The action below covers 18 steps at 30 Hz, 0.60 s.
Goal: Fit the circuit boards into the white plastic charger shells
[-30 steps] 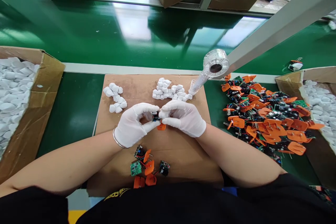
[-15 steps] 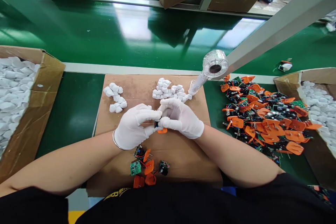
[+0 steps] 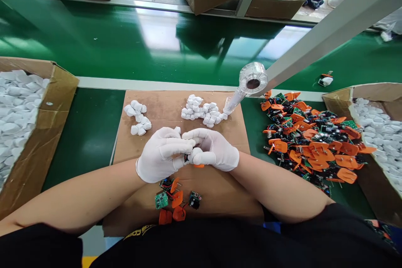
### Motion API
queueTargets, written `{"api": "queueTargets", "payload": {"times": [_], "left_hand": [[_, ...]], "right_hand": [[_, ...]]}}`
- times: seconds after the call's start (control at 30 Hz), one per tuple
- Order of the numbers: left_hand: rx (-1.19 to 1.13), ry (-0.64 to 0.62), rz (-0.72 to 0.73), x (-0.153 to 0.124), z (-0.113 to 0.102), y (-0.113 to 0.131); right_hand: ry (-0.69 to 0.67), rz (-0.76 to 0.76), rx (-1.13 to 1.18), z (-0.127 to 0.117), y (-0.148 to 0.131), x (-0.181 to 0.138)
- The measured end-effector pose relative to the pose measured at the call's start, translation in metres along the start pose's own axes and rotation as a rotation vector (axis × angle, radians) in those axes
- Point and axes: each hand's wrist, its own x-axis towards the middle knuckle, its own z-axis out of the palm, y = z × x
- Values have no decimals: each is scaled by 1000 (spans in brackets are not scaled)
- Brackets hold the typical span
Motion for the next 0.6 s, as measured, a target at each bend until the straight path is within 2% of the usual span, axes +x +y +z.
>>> {"api": "queueTargets", "payload": {"times": [0.03, 0.1, 0.27, 0.47, 0.6], "left_hand": [[62, -2, 83, 1, -1, 1], [158, 18, 151, 3, -2, 6], [215, -61, 148, 8, -5, 16], [250, -52, 187, 12, -9, 14], [240, -92, 129, 12, -8, 11]], "right_hand": [[14, -17, -7, 1, 0, 0], [52, -55, -30, 2, 0, 0], [125, -36, -91, 3, 1, -1], [114, -18, -122, 1, 2, -3], [101, -10, -153, -1, -1, -2]]}}
